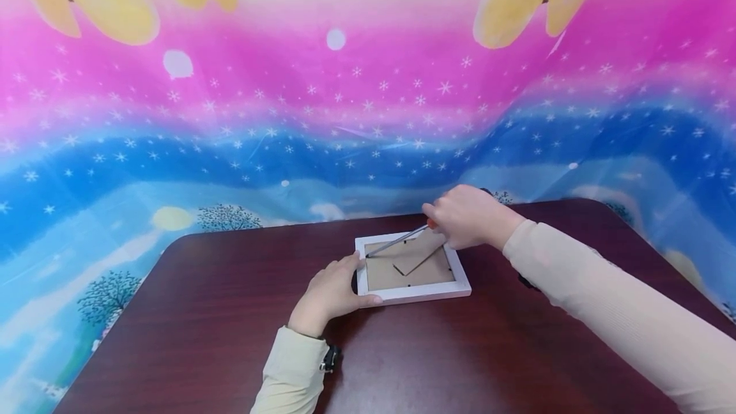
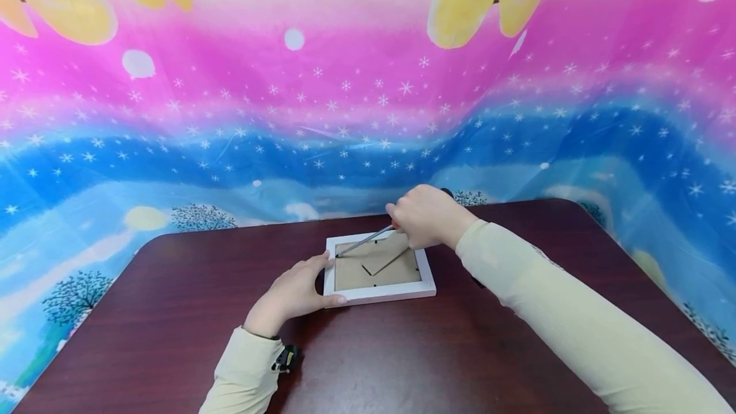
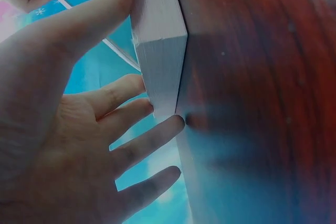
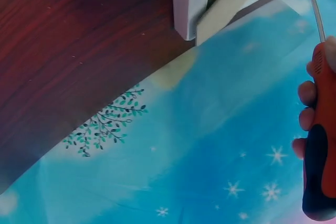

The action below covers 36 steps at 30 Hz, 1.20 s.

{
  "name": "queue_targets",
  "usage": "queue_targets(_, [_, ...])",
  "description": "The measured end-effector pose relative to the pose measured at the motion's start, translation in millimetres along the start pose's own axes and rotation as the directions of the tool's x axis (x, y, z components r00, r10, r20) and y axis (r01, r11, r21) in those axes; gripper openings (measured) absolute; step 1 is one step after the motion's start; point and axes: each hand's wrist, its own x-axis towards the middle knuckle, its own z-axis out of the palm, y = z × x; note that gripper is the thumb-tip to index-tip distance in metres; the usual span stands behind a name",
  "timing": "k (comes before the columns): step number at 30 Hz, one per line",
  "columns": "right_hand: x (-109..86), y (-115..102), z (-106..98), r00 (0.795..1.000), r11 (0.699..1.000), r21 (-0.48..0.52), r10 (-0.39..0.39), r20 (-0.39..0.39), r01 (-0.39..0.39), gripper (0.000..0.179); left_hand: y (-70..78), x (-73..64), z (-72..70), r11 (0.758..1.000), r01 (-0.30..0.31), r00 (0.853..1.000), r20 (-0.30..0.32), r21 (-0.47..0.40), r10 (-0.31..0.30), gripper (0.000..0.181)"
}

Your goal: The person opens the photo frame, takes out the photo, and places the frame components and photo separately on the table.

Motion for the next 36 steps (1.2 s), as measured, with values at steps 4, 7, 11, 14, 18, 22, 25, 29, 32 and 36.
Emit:
queue_targets(4, [7.5,-0.1,-6.4,0.999,0.999,-0.037,-0.036,-0.004,0.035,0.016,0.0,0.5,0.4,1.0,-0.003,1.0,0.0,-0.004,0.003,0.08])
queue_targets(7, [15.6,-3.3,-15.8,0.998,0.994,-0.085,-0.066,0.003,0.066,0.014,-0.3,0.6,0.2,1.0,-0.005,1.0,-0.003,0.001,0.005,0.08])
queue_targets(11, [26.3,-10.5,-29.2,0.995,0.981,-0.167,-0.09,0.036,0.094,0.016,-0.7,0.4,0.1,1.0,-0.008,1.0,-0.008,0.005,0.008,0.079])
queue_targets(14, [33.9,-17.3,-38.4,0.993,0.969,-0.219,-0.097,0.073,0.111,0.016,-0.9,0.2,0.0,1.0,-0.005,1.0,-0.005,0.007,0.005,0.079])
queue_targets(18, [43.7,-26.3,-48.6,0.987,0.956,-0.265,-0.092,0.129,0.124,0.011,-1.1,-0.1,0.0,1.0,0.002,1.0,0.002,0.008,-0.002,0.078])
queue_targets(22, [52.5,-34.7,-56.0,0.979,0.942,-0.303,-0.09,0.182,0.143,0.009,-0.3,-0.7,-0.2,1.0,0.002,1.0,0.002,0.006,-0.002,0.078])
queue_targets(25, [58.7,-43.2,-62.6,0.969,0.928,-0.333,-0.089,0.23,0.164,0.006,0.7,-0.4,-0.8,1.0,-0.003,1.0,-0.005,0.004,0.003,0.079])
queue_targets(29, [68.2,-57.8,-70.4,0.951,0.901,-0.387,-0.081,0.298,0.197,0.008,1.7,-0.2,-0.9,1.0,-0.005,1.0,-0.013,0.004,0.005,0.081])
queue_targets(32, [75.1,-68.5,-74.1,0.939,0.869,-0.439,-0.079,0.335,0.23,0.014,1.8,-0.7,-0.4,1.0,-0.002,1.0,-0.011,0.004,0.002,0.081])
queue_targets(36, [81.5,-80.5,-77.6,0.928,0.824,-0.499,-0.083,0.363,0.269,0.023,0.8,-0.5,0.7,1.0,-0.006,1.0,-0.004,0.001,0.006,0.081])
